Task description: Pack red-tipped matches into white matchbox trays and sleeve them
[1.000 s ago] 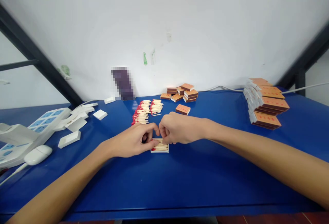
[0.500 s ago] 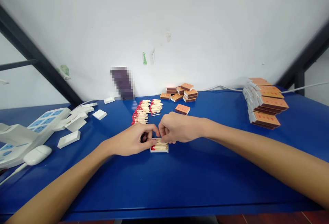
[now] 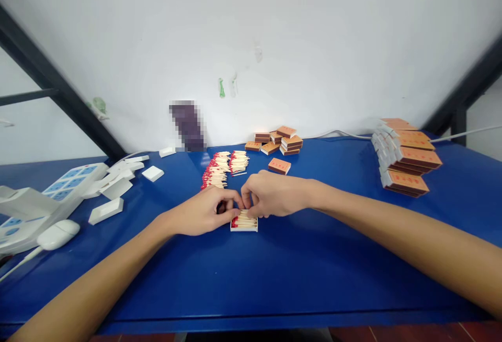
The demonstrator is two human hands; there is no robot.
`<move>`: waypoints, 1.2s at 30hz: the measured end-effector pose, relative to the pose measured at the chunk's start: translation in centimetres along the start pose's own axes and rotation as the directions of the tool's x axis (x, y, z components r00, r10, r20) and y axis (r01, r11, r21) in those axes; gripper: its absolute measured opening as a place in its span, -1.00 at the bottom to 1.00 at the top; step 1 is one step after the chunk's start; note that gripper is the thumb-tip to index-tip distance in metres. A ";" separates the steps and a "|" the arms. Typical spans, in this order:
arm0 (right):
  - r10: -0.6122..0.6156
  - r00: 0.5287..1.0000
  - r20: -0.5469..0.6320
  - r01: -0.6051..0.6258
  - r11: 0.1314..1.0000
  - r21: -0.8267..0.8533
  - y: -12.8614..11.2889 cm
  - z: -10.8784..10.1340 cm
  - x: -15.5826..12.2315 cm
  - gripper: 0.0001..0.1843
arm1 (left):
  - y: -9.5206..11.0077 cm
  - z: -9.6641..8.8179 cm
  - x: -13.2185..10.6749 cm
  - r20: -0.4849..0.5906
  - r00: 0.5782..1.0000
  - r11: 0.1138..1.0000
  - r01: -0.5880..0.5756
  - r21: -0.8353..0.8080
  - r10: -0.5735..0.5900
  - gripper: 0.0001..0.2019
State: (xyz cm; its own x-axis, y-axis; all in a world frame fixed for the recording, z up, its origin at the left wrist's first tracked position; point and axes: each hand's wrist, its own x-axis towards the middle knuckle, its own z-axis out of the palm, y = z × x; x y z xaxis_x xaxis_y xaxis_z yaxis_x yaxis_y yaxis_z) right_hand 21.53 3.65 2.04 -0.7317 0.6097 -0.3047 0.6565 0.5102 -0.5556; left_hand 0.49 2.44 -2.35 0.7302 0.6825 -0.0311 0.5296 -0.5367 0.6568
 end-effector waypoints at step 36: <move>0.013 1.000 0.016 -0.014 1.000 0.016 0.0 0.0 0.2 -0.84 | -0.3 -0.3 0.1 0.013 1.000 1.000 -0.020 0.011 0.020 -0.80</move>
State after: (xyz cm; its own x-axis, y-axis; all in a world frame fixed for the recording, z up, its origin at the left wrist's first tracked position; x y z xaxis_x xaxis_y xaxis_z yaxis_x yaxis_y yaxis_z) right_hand 21.41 3.79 1.95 -0.7257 0.6068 -0.3244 0.6635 0.4922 -0.5635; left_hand 0.29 2.77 -2.30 0.7465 0.6648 -0.0280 0.5195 -0.5561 0.6488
